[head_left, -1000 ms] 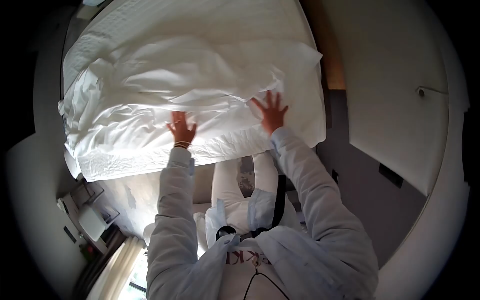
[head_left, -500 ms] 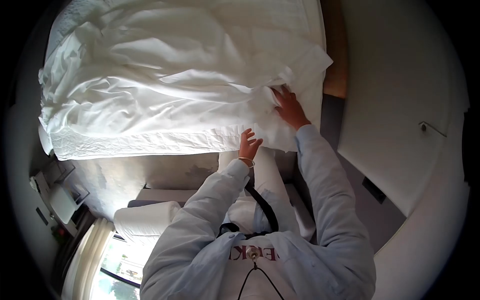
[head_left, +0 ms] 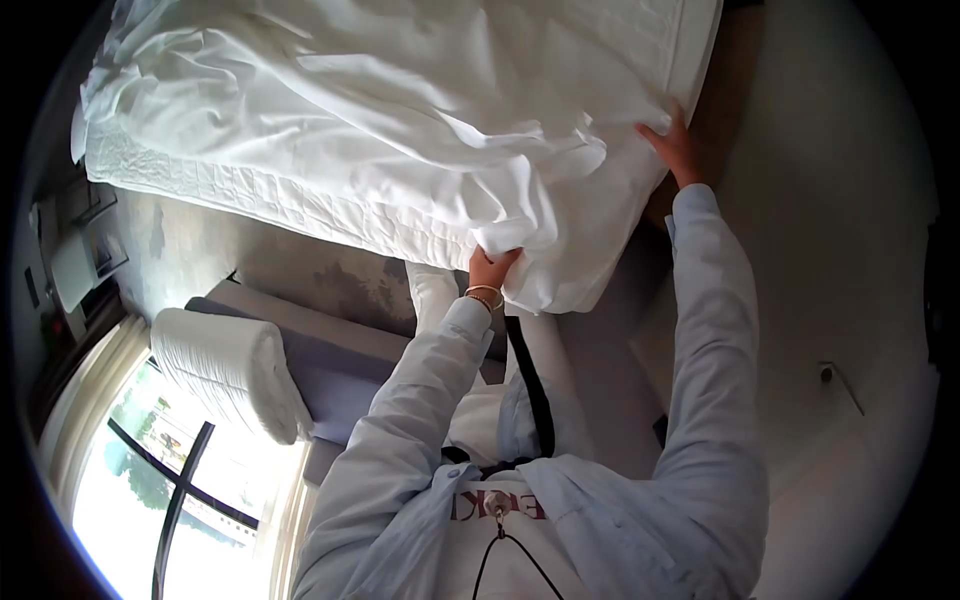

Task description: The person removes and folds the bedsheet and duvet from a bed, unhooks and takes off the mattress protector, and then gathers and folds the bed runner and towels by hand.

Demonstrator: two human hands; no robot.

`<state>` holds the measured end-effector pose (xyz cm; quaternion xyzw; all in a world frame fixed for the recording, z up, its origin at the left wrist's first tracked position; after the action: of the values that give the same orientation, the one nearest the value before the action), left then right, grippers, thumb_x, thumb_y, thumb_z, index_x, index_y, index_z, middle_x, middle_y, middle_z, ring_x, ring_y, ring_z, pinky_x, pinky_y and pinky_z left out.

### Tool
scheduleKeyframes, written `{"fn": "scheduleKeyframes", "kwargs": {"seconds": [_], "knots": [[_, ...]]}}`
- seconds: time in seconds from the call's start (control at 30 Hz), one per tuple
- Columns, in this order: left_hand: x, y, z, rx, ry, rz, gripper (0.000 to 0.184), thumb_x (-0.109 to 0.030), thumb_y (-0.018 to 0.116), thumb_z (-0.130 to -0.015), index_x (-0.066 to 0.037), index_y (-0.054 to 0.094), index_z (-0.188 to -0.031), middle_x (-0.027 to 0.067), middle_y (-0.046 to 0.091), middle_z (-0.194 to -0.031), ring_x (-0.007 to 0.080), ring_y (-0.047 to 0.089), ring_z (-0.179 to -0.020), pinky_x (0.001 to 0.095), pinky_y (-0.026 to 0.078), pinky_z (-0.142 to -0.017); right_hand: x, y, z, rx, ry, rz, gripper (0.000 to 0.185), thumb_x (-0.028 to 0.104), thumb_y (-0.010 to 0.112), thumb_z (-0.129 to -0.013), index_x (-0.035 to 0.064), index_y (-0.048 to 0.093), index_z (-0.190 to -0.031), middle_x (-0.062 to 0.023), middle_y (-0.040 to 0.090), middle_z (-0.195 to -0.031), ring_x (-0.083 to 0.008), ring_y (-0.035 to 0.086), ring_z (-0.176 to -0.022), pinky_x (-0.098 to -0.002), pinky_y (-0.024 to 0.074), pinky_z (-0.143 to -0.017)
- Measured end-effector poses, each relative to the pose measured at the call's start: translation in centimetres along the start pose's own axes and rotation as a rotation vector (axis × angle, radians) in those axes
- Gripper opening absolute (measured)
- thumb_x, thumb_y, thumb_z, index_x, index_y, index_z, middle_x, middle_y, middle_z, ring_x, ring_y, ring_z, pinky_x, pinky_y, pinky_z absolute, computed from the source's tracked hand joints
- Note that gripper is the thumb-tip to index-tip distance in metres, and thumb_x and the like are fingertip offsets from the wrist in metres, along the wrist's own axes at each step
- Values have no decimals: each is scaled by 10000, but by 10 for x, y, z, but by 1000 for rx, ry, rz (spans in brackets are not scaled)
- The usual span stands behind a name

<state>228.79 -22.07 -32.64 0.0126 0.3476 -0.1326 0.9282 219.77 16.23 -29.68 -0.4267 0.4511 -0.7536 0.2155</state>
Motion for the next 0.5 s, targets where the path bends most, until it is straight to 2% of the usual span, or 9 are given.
{"fn": "scheduleKeyframes", "kwargs": {"seconds": [0.1, 0.13, 0.2, 0.23, 0.3, 0.37, 0.43, 0.47, 0.5], "knots": [[9, 27, 24, -8, -181, 202, 389, -193, 705, -699, 21, 566, -993, 85, 617, -866, 163, 596, -763, 280, 480, -681, 27, -18, 9, 168, -171, -428, 326, 150, 589, -762, -3, 553, -1047, -162, 601, -984, -211, 585, -866, -319, 461, -744], [6, 35, 31, -27, -161, 202, 389, -210, 688, -714, 15, 569, -1009, 69, 619, -837, 168, 600, -739, 283, 482, -676, 46, -30, 32, 205, -140, -490, 254, 69, 550, -763, -8, 585, -1002, -135, 620, -909, -163, 572, -770, -271, 460, -676], [4, 54, 44, -35, -232, 286, 404, -239, 689, -715, 17, 573, -1003, 85, 617, -871, 171, 600, -746, 287, 482, -666, 98, -65, 91, 313, -586, -384, 442, -50, 515, -620, 131, 637, -1004, -92, 619, -852, -222, 549, -749, -315, 449, -713], [5, 61, 49, -31, -312, 355, 420, -268, 690, -715, 20, 576, -998, 102, 615, -905, 175, 599, -753, 291, 483, -657, 117, -77, 124, 457, -634, -236, 504, -50, 530, -576, 190, 643, -1005, -79, 615, -848, -268, 538, -776, -326, 441, -758], [-1, 75, 64, 54, -330, 444, 449, -316, 654, -737, -8, 551, -1048, 86, 593, -977, 174, 580, -826, 308, 471, -690, 97, -54, 178, 416, -731, -121, 530, -25, 562, -603, 269, 630, -1038, -67, 621, -833, -266, 545, -759, -353, 446, -744], [-5, 91, 80, 133, -355, 542, 480, -363, 618, -759, -36, 527, -1098, 70, 571, -1049, 173, 561, -899, 325, 459, -723, 67, -36, 199, 444, -678, -44, 463, 16, 581, -618, 261, 643, -1006, -56, 627, -859, -256, 548, -747, -345, 447, -722], [-10, 102, 87, 236, -427, 670, 551, -464, 535, -787, -99, 453, -1191, 24, 503, -1159, 179, 482, -1039, 360, 409, -810, 57, -22, 204, 505, -683, -12, 318, 49, 591, -623, 199, 663, -894, -58, 619, -798, -243, 552, -735, -335, 445, -692], [-16, 106, 91, 299, -397, 706, 582, -533, 476, -795, -137, 424, -1218, 5, 484, -1176, 187, 438, -1092, 374, 365, -860, 64, -13, 204, 618, -734, 127, 167, 68, 588, -635, 112, 634, -790, -46, 601, -773, -230, 552, -761, -321, 431, -706], [-4, 109, 85, 283, -408, 706, 582, -533, 476, -795, -137, 424, -1218, 5, 484, -1176, 187, 438, -1092, 374, 365, -860, 69, -6, 207, 633, -734, 115, 167, 68, 588, -635, 112, 634, -790, -46, 601, -773, -230, 552, -761, -321, 431, -706]]}}
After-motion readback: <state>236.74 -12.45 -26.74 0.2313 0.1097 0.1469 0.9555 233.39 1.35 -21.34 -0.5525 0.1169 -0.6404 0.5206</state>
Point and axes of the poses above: each hand's wrist, its own z-axis away from the middle knuckle, its own y-axis out of the palm, x = y × z, the point moved 2 cm from there along -z, towards the middle knuckle
